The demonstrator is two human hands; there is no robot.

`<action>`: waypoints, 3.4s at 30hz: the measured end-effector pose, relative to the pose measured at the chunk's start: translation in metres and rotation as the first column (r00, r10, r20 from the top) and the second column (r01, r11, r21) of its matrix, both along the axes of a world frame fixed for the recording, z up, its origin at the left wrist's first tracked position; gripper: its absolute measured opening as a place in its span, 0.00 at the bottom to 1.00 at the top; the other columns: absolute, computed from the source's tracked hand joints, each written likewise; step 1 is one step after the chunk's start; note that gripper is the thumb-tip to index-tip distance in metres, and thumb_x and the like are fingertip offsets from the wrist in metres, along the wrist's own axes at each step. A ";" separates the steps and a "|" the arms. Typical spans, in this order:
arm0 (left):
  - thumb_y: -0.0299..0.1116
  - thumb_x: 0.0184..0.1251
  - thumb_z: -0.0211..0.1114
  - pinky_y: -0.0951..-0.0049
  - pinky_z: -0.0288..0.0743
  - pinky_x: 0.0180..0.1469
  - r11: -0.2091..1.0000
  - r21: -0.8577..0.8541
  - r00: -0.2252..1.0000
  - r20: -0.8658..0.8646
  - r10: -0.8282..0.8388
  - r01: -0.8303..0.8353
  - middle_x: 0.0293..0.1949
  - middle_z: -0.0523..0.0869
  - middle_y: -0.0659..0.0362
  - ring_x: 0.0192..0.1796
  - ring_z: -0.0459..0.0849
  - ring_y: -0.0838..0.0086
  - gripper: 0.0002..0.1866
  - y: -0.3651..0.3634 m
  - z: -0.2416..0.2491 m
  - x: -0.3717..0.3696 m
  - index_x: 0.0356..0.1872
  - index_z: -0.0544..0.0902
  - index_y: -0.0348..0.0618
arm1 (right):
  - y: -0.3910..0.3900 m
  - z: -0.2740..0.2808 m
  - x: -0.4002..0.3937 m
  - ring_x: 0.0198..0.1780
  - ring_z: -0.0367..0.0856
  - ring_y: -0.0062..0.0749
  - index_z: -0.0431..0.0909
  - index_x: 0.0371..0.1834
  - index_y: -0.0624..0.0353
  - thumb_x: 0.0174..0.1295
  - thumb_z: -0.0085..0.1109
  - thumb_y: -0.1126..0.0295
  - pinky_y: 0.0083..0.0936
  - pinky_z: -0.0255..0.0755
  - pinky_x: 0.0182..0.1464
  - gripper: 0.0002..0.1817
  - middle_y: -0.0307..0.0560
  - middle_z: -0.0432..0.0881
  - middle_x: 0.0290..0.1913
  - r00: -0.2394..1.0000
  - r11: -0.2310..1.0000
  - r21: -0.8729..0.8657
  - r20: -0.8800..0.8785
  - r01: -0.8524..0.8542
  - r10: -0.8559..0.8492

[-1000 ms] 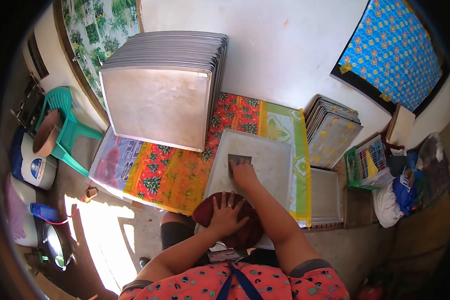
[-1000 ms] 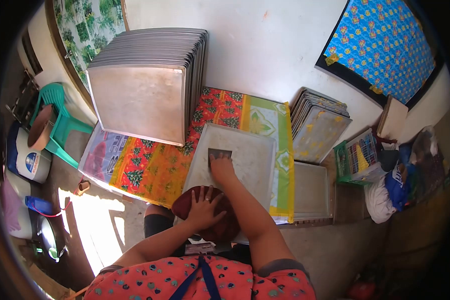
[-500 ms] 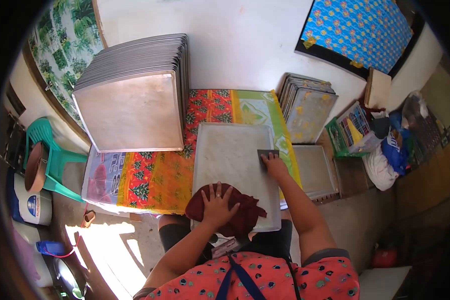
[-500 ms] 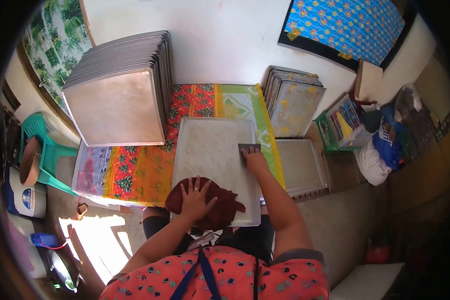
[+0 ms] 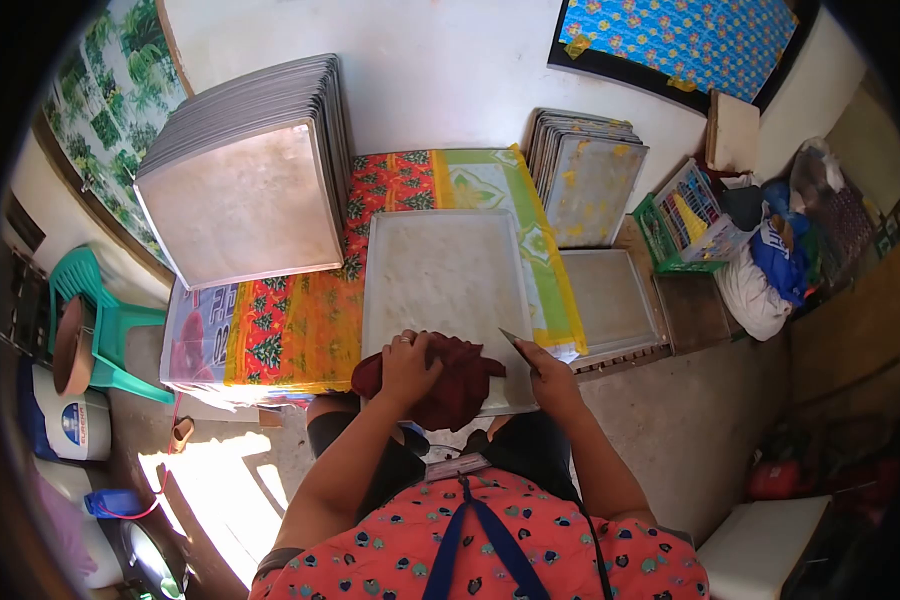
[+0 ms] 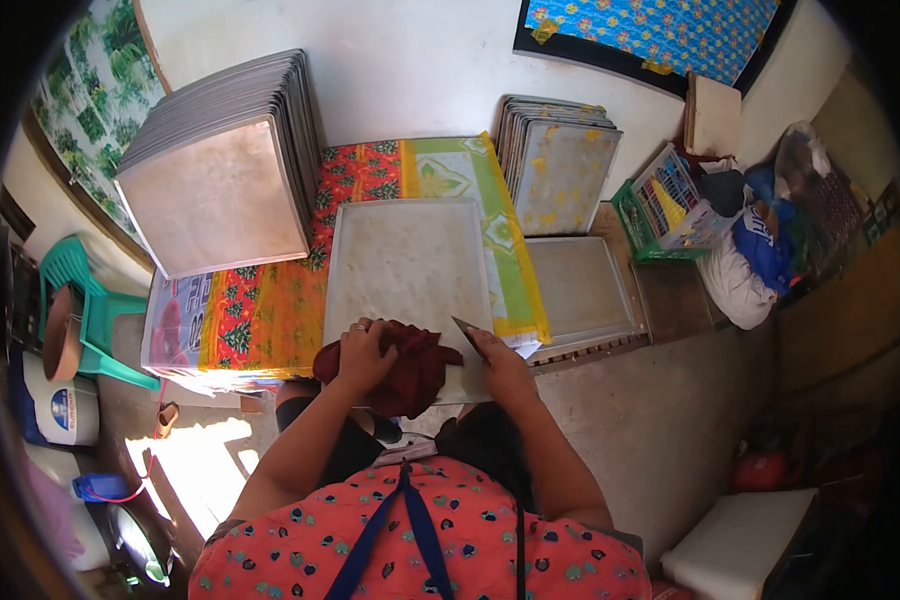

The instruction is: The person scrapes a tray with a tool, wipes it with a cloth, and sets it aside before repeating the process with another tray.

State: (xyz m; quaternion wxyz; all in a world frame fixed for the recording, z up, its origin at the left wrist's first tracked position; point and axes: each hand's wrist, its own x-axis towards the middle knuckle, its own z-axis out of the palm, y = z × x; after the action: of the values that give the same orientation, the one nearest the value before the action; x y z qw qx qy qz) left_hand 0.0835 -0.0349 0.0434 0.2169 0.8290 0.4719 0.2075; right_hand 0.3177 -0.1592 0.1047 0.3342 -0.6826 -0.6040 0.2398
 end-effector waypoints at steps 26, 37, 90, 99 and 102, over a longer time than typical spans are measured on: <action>0.57 0.60 0.57 0.30 0.37 0.67 0.974 0.205 0.968 -0.247 -0.045 0.098 0.70 0.61 0.46 0.73 0.50 0.39 0.34 -0.024 -0.010 0.026 0.65 0.71 0.52 | 0.073 -0.073 -0.005 0.64 0.67 0.53 0.71 0.60 0.55 0.60 0.48 0.70 0.45 0.58 0.67 0.22 0.56 0.71 0.63 0.768 0.971 -0.072 0.599 -0.230 0.226; 0.56 0.59 0.58 0.29 0.39 0.67 0.974 0.204 0.965 -0.257 -0.045 0.099 0.71 0.60 0.48 0.73 0.50 0.40 0.36 -0.022 -0.007 0.026 0.66 0.69 0.49 | 0.061 -0.062 0.012 0.69 0.63 0.53 0.67 0.66 0.52 0.56 0.51 0.75 0.43 0.56 0.71 0.30 0.54 0.65 0.68 0.719 0.933 -0.186 0.597 -0.307 0.355; 0.57 0.60 0.58 0.32 0.35 0.69 0.987 0.128 0.969 -0.238 -0.063 0.096 0.71 0.61 0.46 0.74 0.49 0.40 0.33 -0.020 -0.009 0.024 0.64 0.72 0.52 | 0.209 -0.066 0.017 0.57 0.74 0.53 0.71 0.60 0.58 0.55 0.47 0.77 0.39 0.72 0.56 0.25 0.57 0.76 0.56 0.735 0.959 -0.255 0.625 -0.127 0.263; 0.56 0.60 0.58 0.32 0.36 0.69 0.981 0.168 0.977 -0.203 -0.066 0.101 0.71 0.61 0.46 0.73 0.50 0.40 0.32 -0.020 -0.011 0.021 0.63 0.73 0.51 | 0.219 -0.010 0.031 0.53 0.78 0.50 0.76 0.56 0.56 0.57 0.45 0.75 0.40 0.73 0.53 0.21 0.57 0.79 0.51 0.909 0.992 -0.126 0.415 0.003 0.050; 0.57 0.60 0.57 0.32 0.36 0.69 0.979 0.179 0.974 -0.217 -0.060 0.100 0.71 0.61 0.46 0.73 0.50 0.40 0.32 -0.021 -0.010 0.022 0.63 0.73 0.51 | 0.206 -0.025 0.034 0.55 0.76 0.57 0.69 0.65 0.44 0.62 0.44 0.73 0.42 0.72 0.56 0.26 0.56 0.76 0.57 0.779 0.995 -0.089 0.620 -0.046 0.092</action>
State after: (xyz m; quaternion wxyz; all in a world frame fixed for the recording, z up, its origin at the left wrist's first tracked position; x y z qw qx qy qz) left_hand 0.1052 -0.0564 0.0330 0.0945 0.8816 0.4362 0.1535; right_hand 0.3512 0.0472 0.0796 0.0834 -0.7119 -0.6965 0.0336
